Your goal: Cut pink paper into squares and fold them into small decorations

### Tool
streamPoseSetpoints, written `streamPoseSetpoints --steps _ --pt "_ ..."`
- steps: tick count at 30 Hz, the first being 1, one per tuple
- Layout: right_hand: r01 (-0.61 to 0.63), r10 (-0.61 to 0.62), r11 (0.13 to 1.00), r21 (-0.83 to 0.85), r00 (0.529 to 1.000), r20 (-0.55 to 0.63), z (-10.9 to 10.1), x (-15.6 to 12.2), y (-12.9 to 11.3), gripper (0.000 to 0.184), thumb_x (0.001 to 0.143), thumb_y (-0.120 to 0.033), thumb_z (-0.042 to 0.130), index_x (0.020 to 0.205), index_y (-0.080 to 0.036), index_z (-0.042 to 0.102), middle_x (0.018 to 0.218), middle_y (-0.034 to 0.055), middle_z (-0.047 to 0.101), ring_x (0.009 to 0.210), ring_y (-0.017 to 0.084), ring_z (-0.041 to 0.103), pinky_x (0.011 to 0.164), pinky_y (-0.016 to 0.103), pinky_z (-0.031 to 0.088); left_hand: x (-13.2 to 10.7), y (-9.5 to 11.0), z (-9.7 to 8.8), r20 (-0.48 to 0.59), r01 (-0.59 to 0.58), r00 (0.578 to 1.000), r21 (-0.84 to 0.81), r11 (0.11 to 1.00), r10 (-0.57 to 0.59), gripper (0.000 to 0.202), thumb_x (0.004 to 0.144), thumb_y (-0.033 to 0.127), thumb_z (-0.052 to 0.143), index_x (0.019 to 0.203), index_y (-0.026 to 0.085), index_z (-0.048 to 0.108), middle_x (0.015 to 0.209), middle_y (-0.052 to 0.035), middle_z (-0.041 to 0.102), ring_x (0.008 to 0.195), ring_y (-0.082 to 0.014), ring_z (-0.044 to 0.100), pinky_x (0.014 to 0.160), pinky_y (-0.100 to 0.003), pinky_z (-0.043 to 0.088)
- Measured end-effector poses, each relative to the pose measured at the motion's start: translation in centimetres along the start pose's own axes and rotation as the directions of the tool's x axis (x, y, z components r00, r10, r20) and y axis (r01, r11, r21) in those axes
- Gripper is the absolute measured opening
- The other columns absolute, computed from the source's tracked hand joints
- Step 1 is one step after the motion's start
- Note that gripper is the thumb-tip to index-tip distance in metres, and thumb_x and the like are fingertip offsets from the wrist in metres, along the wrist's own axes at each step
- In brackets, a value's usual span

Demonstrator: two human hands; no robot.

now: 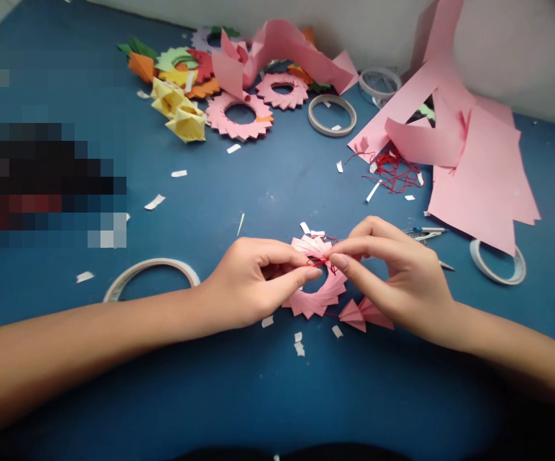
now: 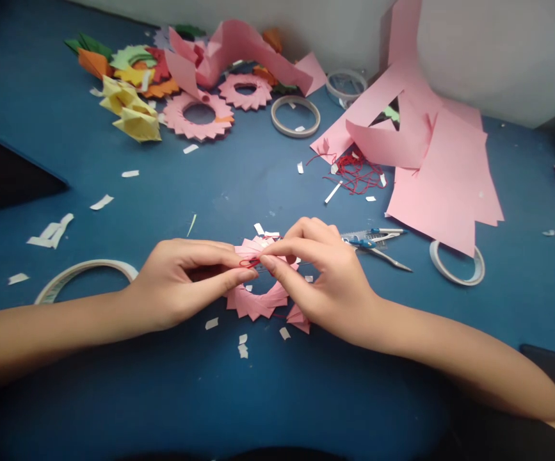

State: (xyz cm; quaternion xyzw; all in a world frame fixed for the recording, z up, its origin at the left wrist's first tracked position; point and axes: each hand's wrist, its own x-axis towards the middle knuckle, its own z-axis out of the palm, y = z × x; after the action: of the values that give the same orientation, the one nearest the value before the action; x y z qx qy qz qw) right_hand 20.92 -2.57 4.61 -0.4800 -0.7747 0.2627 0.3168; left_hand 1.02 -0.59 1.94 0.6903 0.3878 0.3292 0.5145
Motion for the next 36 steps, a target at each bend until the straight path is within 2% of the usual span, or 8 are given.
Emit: streamPoseSetpoints --steps 3,6,10,14,19,24,31,36 --pt "-0.01 0.01 1.0 0.001 1.0 -0.003 0.2 0.0 0.2 0.009 0.088 -0.016 0.061 0.089 -0.019 0.069 0.075 0.0009 0.06 0.07 0.012 0.056 0.065 0.031 0.043 0.0 0.0 0.1 0.019 0.006 1.0 0.039 0.999 -0.007 0.015 0.08 0.023 0.067 0.068 0.016 0.071 0.055 0.0002 0.065 0.047 -0.0098 0.054 0.042 -0.019 0.04" --pt "0.008 -0.008 1.0 -0.007 1.0 0.014 0.4 0.0 0.4 0.009 0.089 -0.016 0.061 0.087 -0.02 0.069 0.076 0.0009 0.059 0.07 0.012 0.055 0.065 0.031 0.042 0.0 -0.1 0.0 0.055 -0.074 0.996 0.098 0.992 0.068 0.014 0.08 0.02 0.066 0.068 0.015 0.07 0.055 0.001 0.062 0.046 -0.0072 0.049 0.044 -0.018 0.038" --pt "0.036 -0.035 0.999 -0.022 0.998 0.05 0.6 0.0 0.5 0.009 0.089 -0.017 0.06 0.088 -0.021 0.068 0.076 0.0005 0.059 0.071 0.012 0.055 0.065 0.031 0.04 0.1 0.0 -0.2 0.014 -0.045 0.999 0.112 0.993 0.043 0.012 0.08 0.023 0.068 0.083 0.013 0.072 0.055 0.0044 0.053 0.046 -0.0052 0.043 0.043 -0.017 0.034" --pt "0.014 -0.014 1.0 0.0 0.995 0.095 0.5 -0.1 0.5 0.009 0.09 -0.019 0.059 0.09 -0.021 0.067 0.077 0.0007 0.057 0.073 0.013 0.053 0.068 0.033 0.038 0.3 0.3 -0.4 0.034 -0.093 0.995 0.099 0.991 0.09 0.012 0.085 0.016 0.06 0.081 0.012 0.07 0.061 0.003 0.057 0.05 -0.0041 0.046 0.045 -0.014 0.035" --pt "-0.056 0.054 0.998 0.004 0.977 0.207 -0.5 0.3 0.7 0.023 0.097 -0.023 0.046 0.109 -0.019 0.064 0.091 0.0048 0.059 0.086 0.017 0.053 0.077 0.038 0.037 0.4 0.4 -0.5 0.025 -0.191 0.982 0.126 0.974 0.189 0.013 0.085 0.008 0.058 0.077 0.012 0.068 0.061 0.0044 0.058 0.052 -0.003 0.047 0.048 -0.012 0.036" --pt "-0.047 0.06 0.998 -0.053 0.957 0.285 -1.0 0.8 1.2 0.021 0.094 -0.021 0.05 0.107 -0.021 0.066 0.089 0.0033 0.058 0.085 0.017 0.05 0.077 0.038 0.034 0.5 0.4 -0.6 0.053 -0.213 0.977 0.133 0.968 0.208 0.014 0.085 0.008 0.057 0.076 0.014 0.065 0.062 0.0047 0.058 0.052 -0.0041 0.048 0.047 -0.014 0.036" --pt "-0.044 0.031 0.998 0.039 0.954 0.297 -0.9 1.0 1.4 0.011 0.09 -0.022 0.057 0.088 -0.018 0.067 0.086 0.003 0.056 0.084 0.016 0.049 0.078 0.037 0.035 0.5 0.5 -0.7 0.098 -0.205 0.976 0.138 0.969 0.192 0.016 0.087 0.009 0.055 0.076 0.014 0.065 0.063 0.0038 0.058 0.054 -0.0049 0.049 0.049 -0.015 0.037" --pt "-0.038 0.029 0.999 0.024 0.956 0.292 -1.3 1.2 1.6 0.01 0.089 -0.02 0.056 0.085 -0.018 0.065 0.088 0.0027 0.056 0.085 0.016 0.049 0.08 0.036 0.035 0.8 0.3 -0.9 0.114 -0.193 0.979 0.221 0.956 0.172 0.015 0.089 0.013 0.055 0.077 0.015 0.065 0.063 0.0037 0.056 0.055 -0.0055 0.048 0.05 -0.016 0.036"
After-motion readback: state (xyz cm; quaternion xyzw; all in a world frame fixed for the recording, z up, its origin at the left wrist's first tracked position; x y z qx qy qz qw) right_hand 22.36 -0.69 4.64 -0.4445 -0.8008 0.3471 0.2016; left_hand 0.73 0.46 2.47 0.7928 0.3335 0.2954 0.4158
